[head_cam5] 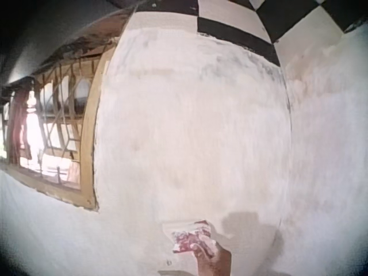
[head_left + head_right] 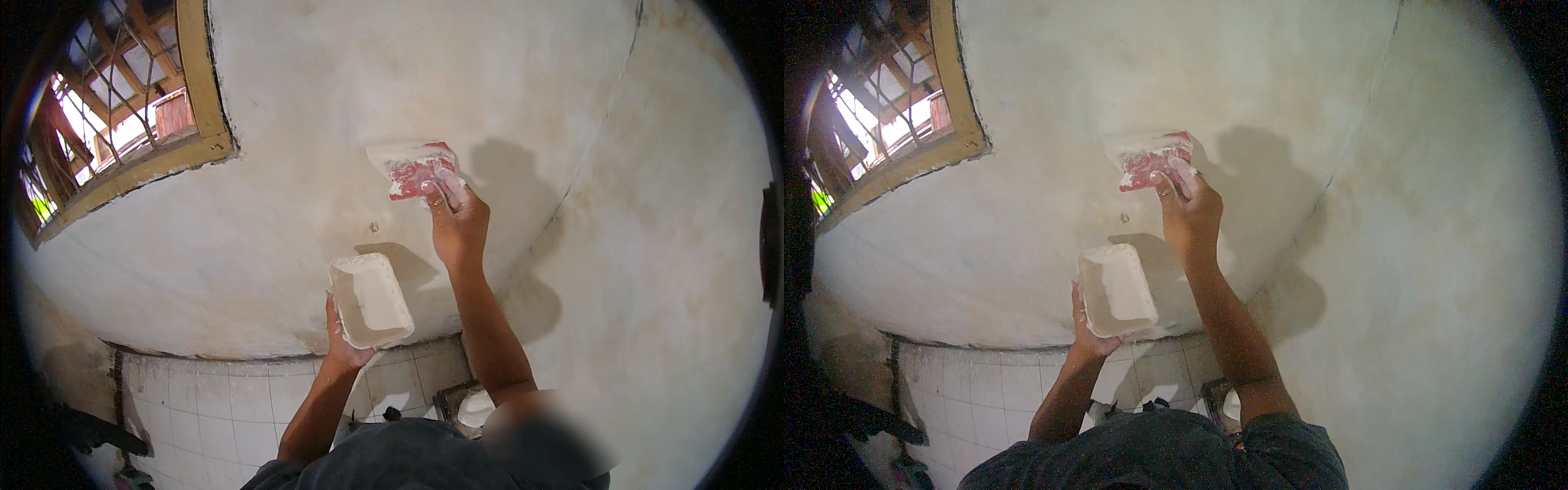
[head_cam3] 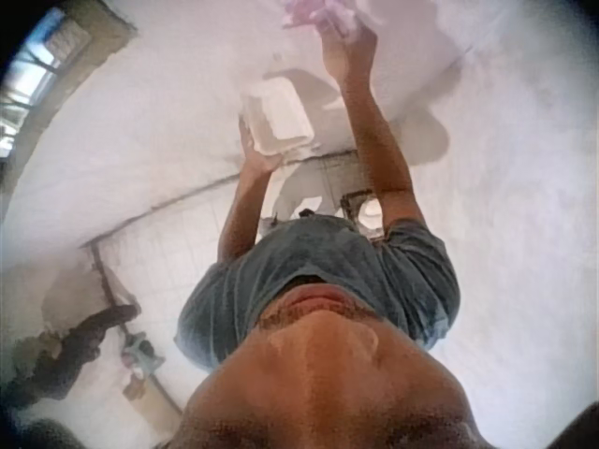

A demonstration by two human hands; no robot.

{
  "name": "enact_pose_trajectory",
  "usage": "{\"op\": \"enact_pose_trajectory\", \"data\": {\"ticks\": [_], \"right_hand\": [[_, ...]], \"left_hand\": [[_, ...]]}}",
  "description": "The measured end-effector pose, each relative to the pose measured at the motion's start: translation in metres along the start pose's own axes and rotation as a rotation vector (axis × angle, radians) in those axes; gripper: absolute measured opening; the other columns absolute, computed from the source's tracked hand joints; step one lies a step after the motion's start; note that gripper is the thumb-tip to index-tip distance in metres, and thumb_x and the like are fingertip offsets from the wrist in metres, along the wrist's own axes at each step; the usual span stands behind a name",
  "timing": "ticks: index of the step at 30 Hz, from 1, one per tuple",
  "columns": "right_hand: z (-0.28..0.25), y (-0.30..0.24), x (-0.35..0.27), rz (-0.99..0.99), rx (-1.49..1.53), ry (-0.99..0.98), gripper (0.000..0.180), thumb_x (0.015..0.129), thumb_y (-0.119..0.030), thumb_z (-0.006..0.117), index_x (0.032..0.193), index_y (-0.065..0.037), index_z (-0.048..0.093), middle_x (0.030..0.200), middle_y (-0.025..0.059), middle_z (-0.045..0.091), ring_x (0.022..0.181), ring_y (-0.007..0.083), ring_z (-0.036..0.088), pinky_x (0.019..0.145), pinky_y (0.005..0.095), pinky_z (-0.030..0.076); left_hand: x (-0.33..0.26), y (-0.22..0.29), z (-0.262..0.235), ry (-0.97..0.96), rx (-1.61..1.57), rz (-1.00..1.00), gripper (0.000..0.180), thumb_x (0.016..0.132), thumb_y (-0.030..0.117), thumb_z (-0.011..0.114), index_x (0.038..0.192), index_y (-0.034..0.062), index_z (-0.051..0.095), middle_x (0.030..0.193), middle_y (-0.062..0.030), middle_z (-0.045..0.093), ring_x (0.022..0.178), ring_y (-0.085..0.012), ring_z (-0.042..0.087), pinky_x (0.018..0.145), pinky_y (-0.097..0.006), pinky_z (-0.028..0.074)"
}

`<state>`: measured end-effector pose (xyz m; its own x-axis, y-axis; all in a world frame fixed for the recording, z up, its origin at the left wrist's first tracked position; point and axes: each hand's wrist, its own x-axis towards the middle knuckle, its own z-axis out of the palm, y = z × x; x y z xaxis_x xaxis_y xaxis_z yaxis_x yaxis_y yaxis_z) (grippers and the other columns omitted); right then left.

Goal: The person mixes wall putty in a container using a scraper and then applies the mixture to a wall surface near a window frame.

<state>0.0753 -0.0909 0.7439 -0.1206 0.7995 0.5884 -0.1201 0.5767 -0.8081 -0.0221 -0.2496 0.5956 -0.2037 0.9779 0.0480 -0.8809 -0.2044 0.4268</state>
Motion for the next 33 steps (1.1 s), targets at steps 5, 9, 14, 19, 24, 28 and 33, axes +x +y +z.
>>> {"op": "enact_pose_trajectory", "data": {"ticks": [5, 9, 14, 19, 24, 28, 33], "right_hand": [[0.005, -0.008, 0.011, -0.095, -0.136, 0.008, 0.038, 0.091, -0.02, 0.071, 0.115, 0.008, 0.063, 0.095, 0.0157, 0.071, 0.086, 0.0174, 0.068, 0.077, 0.0283, 0.053], [-0.001, 0.021, 0.037, -0.294, -0.056, 0.024, 0.032, 0.089, -0.019, 0.073, 0.109, 0.004, 0.065, 0.082, 0.0096, 0.069, 0.077, 0.0121, 0.065, 0.07, 0.0273, 0.051], [-0.016, 0.011, 0.072, -0.354, -0.446, 0.08, 0.031, 0.081, -0.02, 0.079, 0.1, 0.001, 0.065, 0.078, 0.0146, 0.067, 0.07, 0.0262, 0.066, 0.066, 0.0338, 0.051], [-0.022, 0.009, 0.142, -0.496, -0.819, 0.094, 0.038, 0.084, -0.034, 0.073, 0.098, 0.0, 0.062, 0.094, 0.0208, 0.069, 0.088, 0.0388, 0.066, 0.077, 0.0472, 0.052], [-0.041, -0.034, 0.237, -0.756, -0.856, 0.116, 0.04, 0.082, -0.037, 0.072, 0.099, -0.001, 0.066, 0.098, 0.0197, 0.069, 0.09, 0.0397, 0.065, 0.078, 0.0452, 0.051], [-0.069, -0.107, 0.218, -0.622, -0.758, 0.118, 0.027, 0.084, -0.021, 0.069, 0.101, 0.0, 0.067, 0.091, 0.0252, 0.069, 0.087, 0.0391, 0.068, 0.076, 0.0424, 0.054], [-0.072, -0.026, 0.168, -0.712, -0.723, 0.018, 0.045, 0.083, -0.044, 0.073, 0.098, -0.002, 0.067, 0.086, 0.0175, 0.07, 0.084, 0.0325, 0.067, 0.075, 0.0398, 0.051]], "left_hand": [[-0.001, 0.004, 0.0, 0.024, -0.028, 0.028, 0.079, 0.091, 0.075, 0.03, 0.148, 0.0204, 0.035, 0.138, -0.0094, 0.053, 0.121, -0.0319, 0.058, 0.096, -0.055, 0.051], [0.006, -0.008, -0.007, 0.072, -0.048, 0.045, 0.078, 0.091, 0.074, 0.031, 0.147, 0.0203, 0.037, 0.137, -0.0094, 0.054, 0.119, -0.0315, 0.059, 0.094, -0.054, 0.053], [0.017, -0.021, -0.04, 0.047, 0.0, 0.076, 0.079, 0.09, 0.076, 0.028, 0.149, 0.0231, 0.035, 0.14, -0.007, 0.051, 0.125, -0.0305, 0.055, 0.1, -0.056, 0.048], [0.022, -0.028, -0.041, 0.108, -0.044, 0.104, 0.074, 0.093, 0.07, 0.031, 0.146, 0.0196, 0.038, 0.135, -0.0089, 0.055, 0.119, -0.0324, 0.059, 0.093, -0.055, 0.053], [0.028, -0.032, -0.059, 0.066, -0.06, 0.103, 0.074, 0.093, 0.07, 0.029, 0.147, 0.0195, 0.038, 0.136, -0.0089, 0.055, 0.119, -0.0338, 0.058, 0.093, -0.054, 0.053], [0.032, -0.04, -0.036, 0.243, -0.05, 0.187, 0.078, 0.091, 0.072, 0.028, 0.148, 0.0193, 0.035, 0.135, -0.0111, 0.055, 0.113, -0.0338, 0.063, 0.075, -0.05, 0.062], [0.028, -0.039, -0.061, 0.085, -0.11, 0.14, 0.081, 0.09, 0.074, 0.027, 0.149, 0.0195, 0.033, 0.137, -0.0118, 0.053, 0.115, -0.034, 0.061, 0.073, -0.05, 0.062]]}}
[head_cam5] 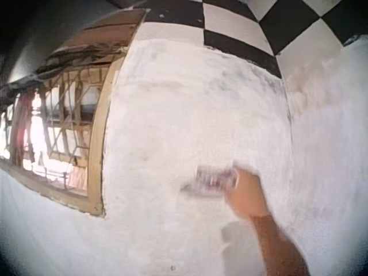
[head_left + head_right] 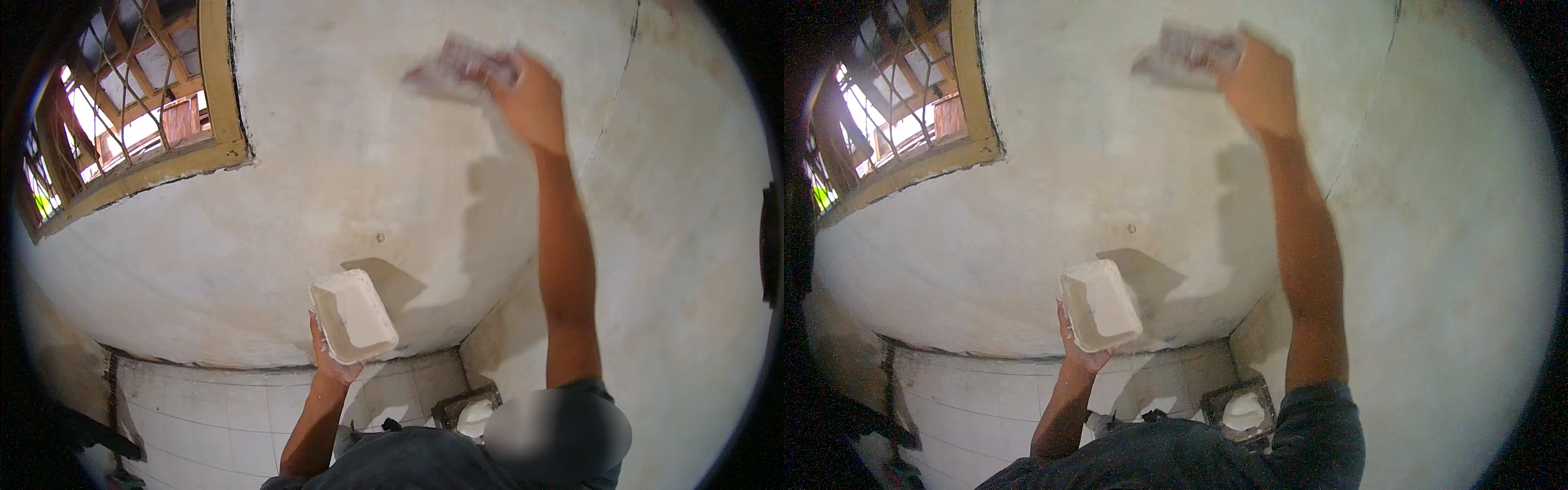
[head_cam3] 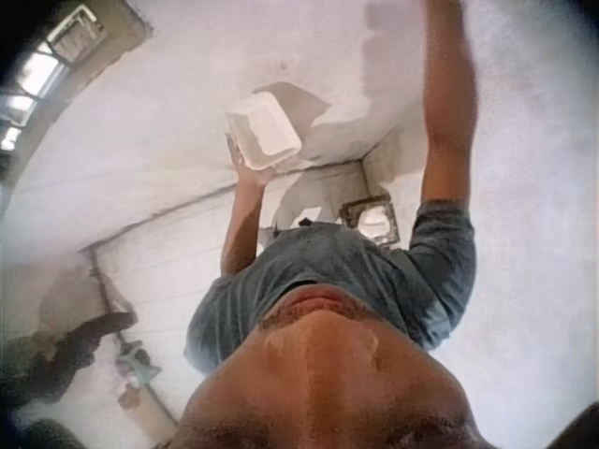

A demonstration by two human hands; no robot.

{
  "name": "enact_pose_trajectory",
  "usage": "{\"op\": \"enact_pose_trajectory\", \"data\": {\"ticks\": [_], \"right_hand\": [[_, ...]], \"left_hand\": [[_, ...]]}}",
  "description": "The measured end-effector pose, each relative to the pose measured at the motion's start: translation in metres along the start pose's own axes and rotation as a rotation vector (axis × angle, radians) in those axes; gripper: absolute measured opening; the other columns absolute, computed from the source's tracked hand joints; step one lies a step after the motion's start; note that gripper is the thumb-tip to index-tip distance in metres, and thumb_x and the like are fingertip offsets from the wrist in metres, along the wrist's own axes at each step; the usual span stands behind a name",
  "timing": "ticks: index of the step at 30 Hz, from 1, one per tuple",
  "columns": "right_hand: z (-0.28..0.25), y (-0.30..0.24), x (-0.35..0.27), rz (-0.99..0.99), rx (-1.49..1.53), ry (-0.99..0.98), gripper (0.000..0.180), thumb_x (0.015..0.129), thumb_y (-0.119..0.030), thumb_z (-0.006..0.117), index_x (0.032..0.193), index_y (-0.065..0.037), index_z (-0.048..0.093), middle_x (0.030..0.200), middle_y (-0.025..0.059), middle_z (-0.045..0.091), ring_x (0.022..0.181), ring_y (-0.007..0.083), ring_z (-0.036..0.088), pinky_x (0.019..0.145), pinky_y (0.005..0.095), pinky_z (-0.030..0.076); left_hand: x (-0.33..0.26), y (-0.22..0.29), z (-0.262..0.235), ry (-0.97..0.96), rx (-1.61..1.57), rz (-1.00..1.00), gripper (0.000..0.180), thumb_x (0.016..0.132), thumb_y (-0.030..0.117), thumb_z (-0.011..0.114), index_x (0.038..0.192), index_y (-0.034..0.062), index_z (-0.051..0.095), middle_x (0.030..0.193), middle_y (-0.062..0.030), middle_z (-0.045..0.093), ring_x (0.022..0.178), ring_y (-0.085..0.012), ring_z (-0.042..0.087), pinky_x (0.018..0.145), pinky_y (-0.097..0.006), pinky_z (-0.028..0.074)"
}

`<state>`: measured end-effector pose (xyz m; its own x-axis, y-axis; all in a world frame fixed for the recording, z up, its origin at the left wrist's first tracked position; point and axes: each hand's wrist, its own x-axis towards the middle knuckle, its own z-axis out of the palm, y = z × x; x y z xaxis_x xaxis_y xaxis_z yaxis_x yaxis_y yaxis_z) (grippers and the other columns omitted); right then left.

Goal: The person mixes wall putty in a container using a scraper and then applies the mixture to a wall surface near a window frame.

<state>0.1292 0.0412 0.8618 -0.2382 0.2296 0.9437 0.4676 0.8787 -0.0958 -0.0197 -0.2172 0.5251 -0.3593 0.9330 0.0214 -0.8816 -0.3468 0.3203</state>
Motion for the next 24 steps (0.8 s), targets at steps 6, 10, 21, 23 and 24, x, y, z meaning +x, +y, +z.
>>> {"op": "enact_pose_trajectory", "data": {"ticks": [6, 10, 21, 23, 24], "right_hand": [[0.07, 0.009, -0.094, 0.066, 0.065, -0.099, 0.042, 0.08, -0.028, 0.079, 0.104, 0.001, 0.061, 0.077, 0.0218, 0.066, 0.072, 0.0399, 0.064, 0.063, 0.0424, 0.052], [0.065, 0.007, -0.035, 0.072, -0.065, -0.114, 0.038, 0.086, -0.032, 0.069, 0.105, -0.002, 0.055, 0.086, 0.022, 0.068, 0.079, 0.0437, 0.066, 0.073, 0.0515, 0.053], [0.012, 0.028, 0.022, -0.058, -0.055, 0.006, 0.04, 0.086, -0.035, 0.069, 0.105, -0.001, 0.063, 0.095, 0.0217, 0.069, 0.089, 0.0427, 0.065, 0.079, 0.0485, 0.052], [0.032, 0.016, -0.039, 0.047, 0.025, -0.133, 0.04, 0.086, -0.033, 0.069, 0.108, -0.001, 0.06, 0.091, 0.022, 0.068, 0.087, 0.0436, 0.065, 0.076, 0.051, 0.052], [0.04, 0.017, -0.06, 0.116, 0.029, -0.205, 0.039, 0.086, -0.032, 0.069, 0.107, -0.001, 0.061, 0.091, 0.0215, 0.068, 0.087, 0.0432, 0.066, 0.076, 0.0505, 0.052]], "left_hand": [[0.008, -0.009, 0.005, -0.143, 0.115, -0.061, 0.078, 0.091, 0.074, 0.029, 0.148, 0.0221, 0.036, 0.134, -0.0056, 0.057, 0.115, -0.0299, 0.062, 0.073, -0.046, 0.062], [0.006, -0.015, 0.021, 0.034, 0.103, 0.027, 0.078, 0.091, 0.074, 0.031, 0.148, 0.0215, 0.035, 0.138, -0.0067, 0.054, 0.12, -0.031, 0.059, 0.088, -0.053, 0.057], [0.01, -0.033, 0.01, 0.088, 0.056, 0.085, 0.079, 0.091, 0.073, 0.029, 0.149, 0.0203, 0.034, 0.14, -0.0086, 0.052, 0.121, -0.0321, 0.058, 0.088, -0.053, 0.057], [0.007, -0.03, 0.006, 0.103, 0.069, 0.091, 0.079, 0.091, 0.074, 0.029, 0.149, 0.0203, 0.034, 0.14, -0.0085, 0.051, 0.121, -0.0321, 0.057, 0.089, -0.053, 0.056], [0.01, -0.031, 0.003, 0.058, 0.073, 0.058, 0.079, 0.091, 0.074, 0.029, 0.149, 0.0206, 0.034, 0.141, -0.0084, 0.05, 0.122, -0.0324, 0.056, 0.092, -0.054, 0.054]]}}
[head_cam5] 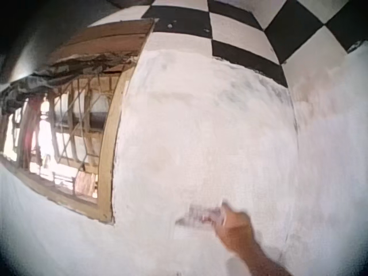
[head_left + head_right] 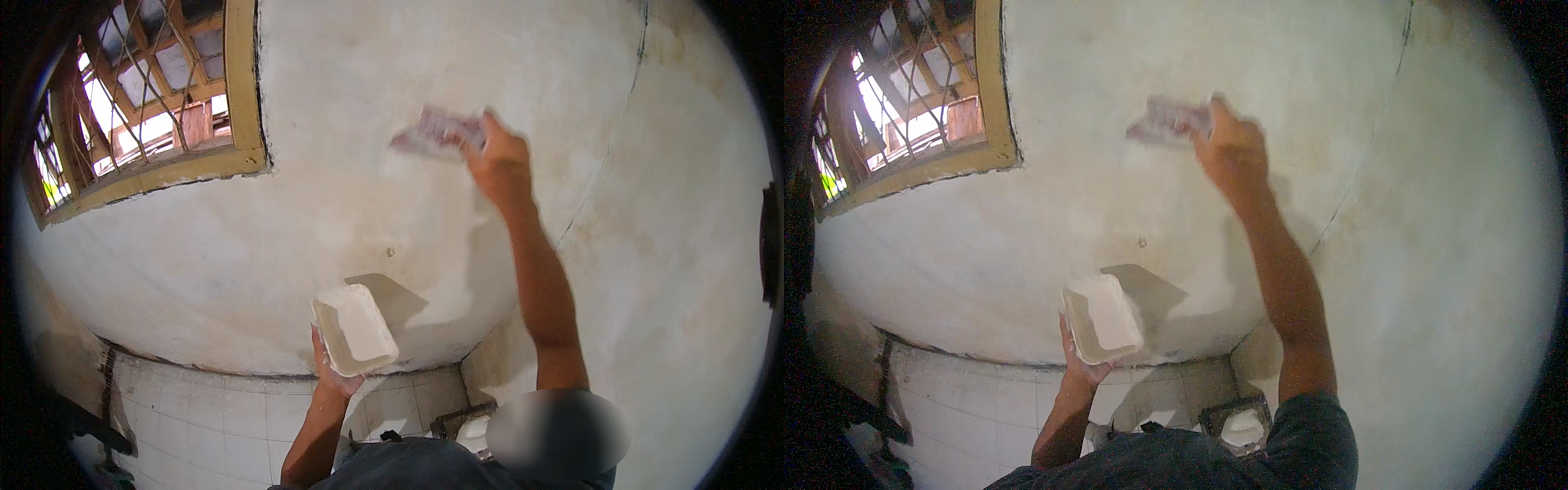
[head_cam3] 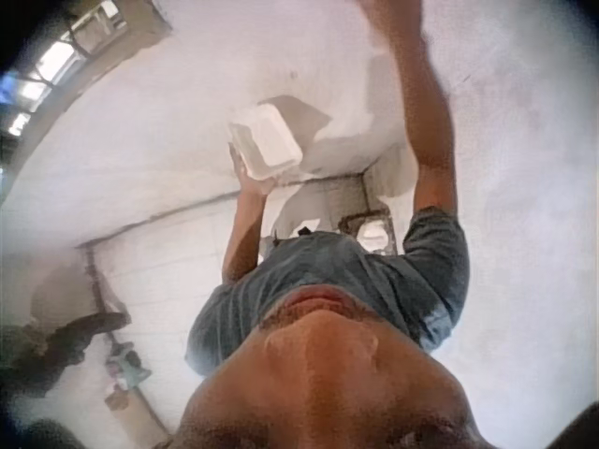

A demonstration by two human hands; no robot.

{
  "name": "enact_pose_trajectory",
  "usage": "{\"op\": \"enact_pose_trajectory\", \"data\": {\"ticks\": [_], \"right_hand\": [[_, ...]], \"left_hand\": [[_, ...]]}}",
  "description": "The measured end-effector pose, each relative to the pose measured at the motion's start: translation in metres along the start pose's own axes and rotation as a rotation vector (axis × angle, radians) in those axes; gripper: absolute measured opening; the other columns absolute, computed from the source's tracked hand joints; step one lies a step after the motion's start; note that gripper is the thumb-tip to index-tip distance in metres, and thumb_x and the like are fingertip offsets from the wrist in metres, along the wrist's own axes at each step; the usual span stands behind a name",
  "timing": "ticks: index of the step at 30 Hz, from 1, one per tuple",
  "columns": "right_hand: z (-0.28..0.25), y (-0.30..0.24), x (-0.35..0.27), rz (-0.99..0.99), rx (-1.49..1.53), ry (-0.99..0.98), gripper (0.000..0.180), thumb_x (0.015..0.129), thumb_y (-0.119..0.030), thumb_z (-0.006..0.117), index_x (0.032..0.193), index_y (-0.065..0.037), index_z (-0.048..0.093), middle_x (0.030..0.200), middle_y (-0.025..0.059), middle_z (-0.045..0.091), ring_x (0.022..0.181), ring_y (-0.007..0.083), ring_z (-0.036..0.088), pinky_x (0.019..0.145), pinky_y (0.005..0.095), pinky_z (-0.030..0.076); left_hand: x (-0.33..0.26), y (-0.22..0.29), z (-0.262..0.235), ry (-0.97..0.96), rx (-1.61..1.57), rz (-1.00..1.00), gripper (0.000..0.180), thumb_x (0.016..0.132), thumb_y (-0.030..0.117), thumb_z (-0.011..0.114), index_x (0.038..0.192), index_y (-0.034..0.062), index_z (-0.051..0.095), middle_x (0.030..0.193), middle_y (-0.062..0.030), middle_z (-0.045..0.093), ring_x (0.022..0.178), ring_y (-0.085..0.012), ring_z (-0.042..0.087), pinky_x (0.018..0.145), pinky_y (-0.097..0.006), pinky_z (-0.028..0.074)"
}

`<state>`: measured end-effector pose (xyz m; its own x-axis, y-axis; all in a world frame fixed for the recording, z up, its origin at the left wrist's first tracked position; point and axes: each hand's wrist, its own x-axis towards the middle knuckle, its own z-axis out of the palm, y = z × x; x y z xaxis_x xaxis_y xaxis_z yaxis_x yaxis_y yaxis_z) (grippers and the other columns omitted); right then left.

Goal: The person mixes wall putty in a container using a scraper and then applies the mixture to a wall surface near a window frame.

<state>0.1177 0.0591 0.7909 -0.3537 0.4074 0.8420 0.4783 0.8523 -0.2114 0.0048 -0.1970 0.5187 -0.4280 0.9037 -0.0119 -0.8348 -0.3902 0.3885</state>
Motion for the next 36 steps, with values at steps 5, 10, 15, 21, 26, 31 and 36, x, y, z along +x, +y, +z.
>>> {"op": "enact_pose_trajectory", "data": {"ticks": [5, 10, 15, 21, 26, 31, 36], "right_hand": [[0.033, 0.015, 0.011, -0.047, -0.212, -0.077, 0.048, 0.085, -0.032, 0.07, 0.118, 0.002, 0.057, 0.088, 0.0202, 0.069, 0.081, 0.0385, 0.067, 0.074, 0.047, 0.053], [-0.03, 0.01, 0.139, -0.181, -0.282, 0.27, 0.04, 0.086, -0.036, 0.068, 0.108, -0.003, 0.063, 0.092, 0.0202, 0.069, 0.084, 0.0416, 0.066, 0.075, 0.0496, 0.052], [-0.088, 0.0, 0.119, -0.209, -0.131, 0.368, 0.037, 0.082, -0.031, 0.071, 0.1, 0.0, 0.065, 0.091, 0.0221, 0.068, 0.084, 0.0429, 0.064, 0.076, 0.0476, 0.052], [0.018, 0.014, -0.002, -0.195, -0.09, -0.042, 0.045, 0.086, -0.033, 0.07, 0.112, 0.002, 0.059, 0.082, 0.0219, 0.067, 0.077, 0.0407, 0.065, 0.07, 0.0468, 0.052], [0.036, -0.021, 0.053, -0.208, -0.215, -0.037, 0.036, 0.089, -0.029, 0.062, 0.113, -0.002, 0.057, 0.079, 0.022, 0.068, 0.076, 0.0398, 0.067, 0.068, 0.0493, 0.054], [-0.074, -0.012, 0.168, -0.185, -0.251, 0.372, 0.032, 0.082, -0.025, 0.071, 0.098, 0.002, 0.064, 0.094, 0.0236, 0.067, 0.087, 0.0436, 0.063, 0.079, 0.0481, 0.052], [-0.086, -0.013, 0.137, -0.235, 0.06, 0.554, 0.036, 0.084, -0.031, 0.072, 0.102, 0.0, 0.065, 0.089, 0.0208, 0.068, 0.084, 0.0357, 0.065, 0.076, 0.0431, 0.052]], "left_hand": [[0.009, -0.012, 0.009, -0.009, 0.007, -0.033, 0.08, 0.09, 0.074, 0.03, 0.149, 0.0211, 0.034, 0.143, -0.009, 0.049, 0.123, -0.0331, 0.056, 0.093, -0.057, 0.053], [0.01, -0.019, 0.001, -0.011, 0.009, 0.027, 0.079, 0.09, 0.074, 0.032, 0.148, 0.021, 0.036, 0.141, -0.0088, 0.051, 0.121, -0.033, 0.057, 0.091, -0.058, 0.053], [0.01, -0.031, 0.006, -0.024, -0.022, 0.029, 0.079, 0.089, 0.075, 0.032, 0.147, 0.0209, 0.037, 0.139, -0.0084, 0.052, 0.121, -0.0324, 0.057, 0.088, -0.057, 0.055], [0.003, -0.012, 0.003, -0.095, -0.021, 0.014, 0.077, 0.09, 0.073, 0.032, 0.147, 0.0209, 0.038, 0.139, -0.0076, 0.052, 0.12, -0.0316, 0.058, 0.088, -0.056, 0.055], [-0.006, 0.013, 0.012, 0.031, 0.008, 0.072, 0.076, 0.091, 0.073, 0.033, 0.147, 0.0211, 0.038, 0.138, -0.0071, 0.054, 0.12, -0.032, 0.058, 0.09, -0.057, 0.054], [0.003, -0.009, 0.026, -0.071, -0.071, -0.021, 0.075, 0.092, 0.071, 0.032, 0.147, 0.0201, 0.038, 0.138, -0.0074, 0.054, 0.12, -0.0323, 0.058, 0.092, -0.057, 0.053], [-0.011, 0.001, 0.008, -0.048, 0.009, 0.059, 0.077, 0.091, 0.073, 0.03, 0.148, 0.0205, 0.035, 0.139, -0.008, 0.053, 0.121, -0.0318, 0.058, 0.09, -0.054, 0.055]]}}
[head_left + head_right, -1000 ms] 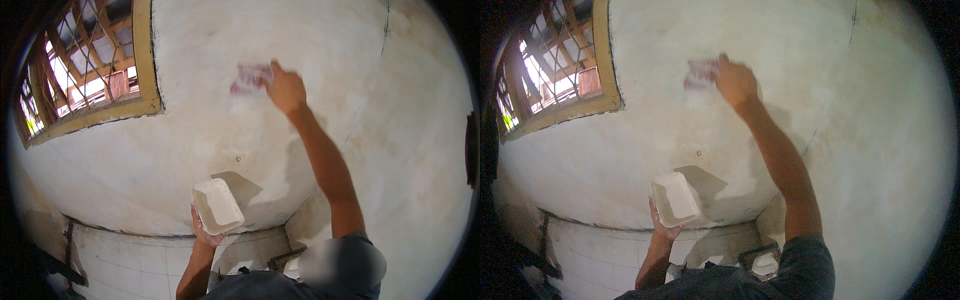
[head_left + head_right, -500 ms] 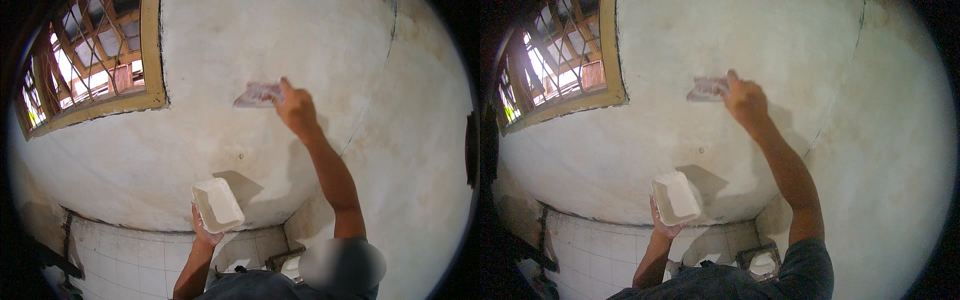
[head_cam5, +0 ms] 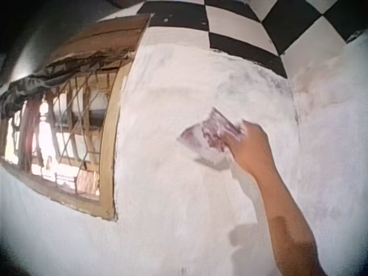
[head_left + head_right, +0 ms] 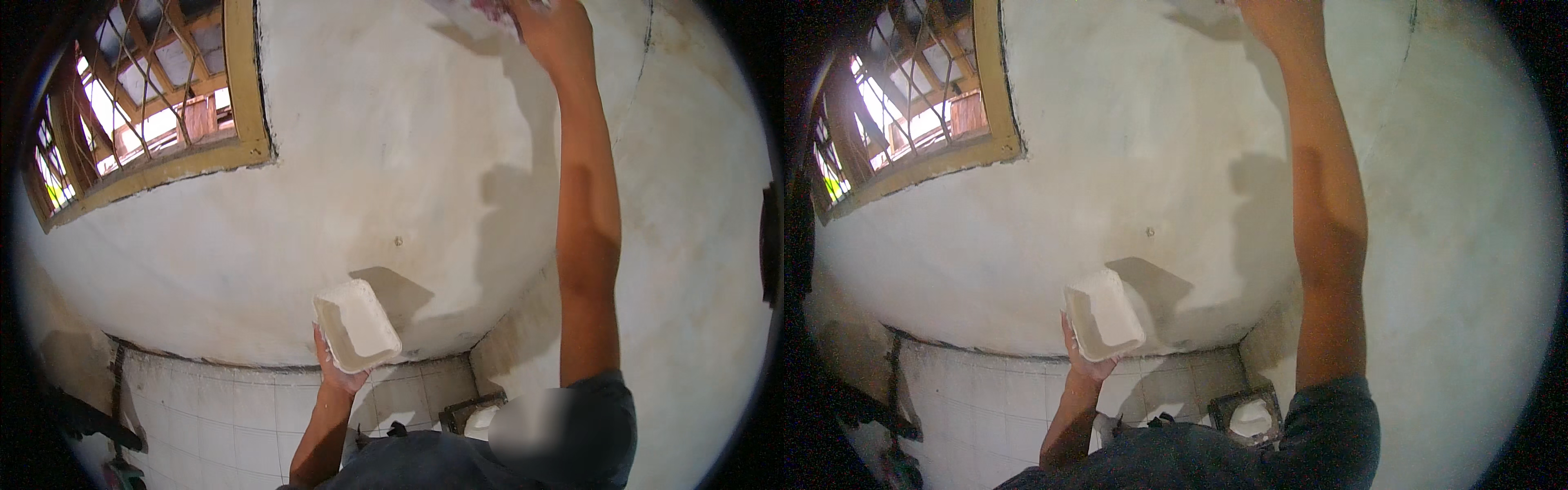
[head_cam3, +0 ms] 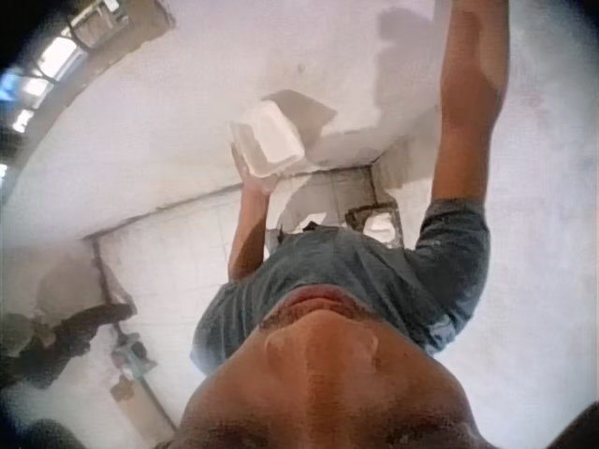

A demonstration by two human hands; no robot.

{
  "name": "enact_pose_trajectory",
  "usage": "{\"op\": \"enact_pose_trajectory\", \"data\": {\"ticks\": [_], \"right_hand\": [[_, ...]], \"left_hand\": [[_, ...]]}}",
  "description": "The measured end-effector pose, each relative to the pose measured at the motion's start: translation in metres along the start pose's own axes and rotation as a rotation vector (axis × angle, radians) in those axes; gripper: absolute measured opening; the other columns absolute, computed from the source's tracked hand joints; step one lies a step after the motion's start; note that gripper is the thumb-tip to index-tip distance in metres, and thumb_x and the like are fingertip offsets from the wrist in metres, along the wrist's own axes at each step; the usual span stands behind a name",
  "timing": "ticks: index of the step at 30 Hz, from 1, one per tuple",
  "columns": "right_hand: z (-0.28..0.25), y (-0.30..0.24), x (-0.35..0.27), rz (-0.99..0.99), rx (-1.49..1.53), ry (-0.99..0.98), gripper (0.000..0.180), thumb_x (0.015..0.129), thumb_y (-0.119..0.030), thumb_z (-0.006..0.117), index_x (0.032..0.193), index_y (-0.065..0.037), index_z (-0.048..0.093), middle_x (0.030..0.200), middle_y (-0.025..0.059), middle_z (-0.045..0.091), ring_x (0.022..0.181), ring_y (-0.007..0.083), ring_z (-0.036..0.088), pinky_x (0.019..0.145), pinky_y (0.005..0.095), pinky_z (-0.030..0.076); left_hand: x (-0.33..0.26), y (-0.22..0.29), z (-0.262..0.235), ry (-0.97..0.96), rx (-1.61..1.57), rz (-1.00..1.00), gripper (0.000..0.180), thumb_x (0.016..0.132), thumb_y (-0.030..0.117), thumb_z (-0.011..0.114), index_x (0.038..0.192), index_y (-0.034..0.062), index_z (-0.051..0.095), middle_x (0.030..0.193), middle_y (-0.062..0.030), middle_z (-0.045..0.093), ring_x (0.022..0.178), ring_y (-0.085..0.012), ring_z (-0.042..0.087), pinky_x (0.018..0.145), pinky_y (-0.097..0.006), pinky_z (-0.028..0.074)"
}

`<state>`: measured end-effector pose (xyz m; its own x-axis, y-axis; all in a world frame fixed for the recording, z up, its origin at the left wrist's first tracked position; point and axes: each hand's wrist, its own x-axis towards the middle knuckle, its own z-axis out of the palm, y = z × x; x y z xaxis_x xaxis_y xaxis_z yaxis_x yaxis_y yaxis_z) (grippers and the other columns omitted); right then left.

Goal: The person mixes wall putty in a container using a scraper and then applies the mixture to a wall surface near a window frame.

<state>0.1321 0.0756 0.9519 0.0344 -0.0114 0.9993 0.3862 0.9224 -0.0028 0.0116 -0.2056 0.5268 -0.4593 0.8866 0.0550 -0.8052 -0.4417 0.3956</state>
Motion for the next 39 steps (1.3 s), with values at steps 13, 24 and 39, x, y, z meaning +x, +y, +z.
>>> {"op": "enact_pose_trajectory", "data": {"ticks": [13, 24, 39], "right_hand": [[-0.019, -0.109, -0.266, 0.815, 0.825, -0.629, 0.028, 0.089, -0.024, 0.073, 0.095, 0.002, 0.066, 0.08, 0.0037, 0.065, 0.068, 0.0083, 0.054, 0.059, 0.0252, 0.045], [-0.048, -0.166, -0.344, 1.272, 0.765, -0.809, 0.047, 0.081, -0.004, 0.063, 0.126, 0.006, 0.054, 0.099, 0.0154, 0.065, 0.076, 0.0134, 0.061, 0.073, 0.0283, 0.051], [-0.042, -0.178, -0.358, 0.923, 0.21, -1.066, 0.052, 0.08, -0.013, 0.064, 0.126, 0.009, 0.054, 0.091, 0.0192, 0.068, 0.077, 0.022, 0.065, 0.075, 0.0326, 0.051]], "left_hand": [[0.004, 0.047, 0.0, -0.014, -0.031, -0.097, 0.078, 0.093, 0.071, 0.028, 0.149, 0.0177, 0.034, 0.14, -0.012, 0.051, 0.124, -0.0341, 0.055, 0.099, -0.056, 0.047], [0.0, 0.055, -0.008, 0.023, -0.041, -0.215, 0.076, 0.095, 0.068, 0.027, 0.149, 0.015, 0.035, 0.145, -0.01, 0.047, 0.13, -0.0279, 0.05, 0.107, -0.049, 0.041], [0.004, 0.056, -0.005, -0.011, -0.08, -0.295, 0.078, 0.095, 0.069, 0.029, 0.148, 0.0118, 0.037, 0.142, -0.0108, 0.05, 0.127, -0.0285, 0.052, 0.108, -0.047, 0.041]]}}
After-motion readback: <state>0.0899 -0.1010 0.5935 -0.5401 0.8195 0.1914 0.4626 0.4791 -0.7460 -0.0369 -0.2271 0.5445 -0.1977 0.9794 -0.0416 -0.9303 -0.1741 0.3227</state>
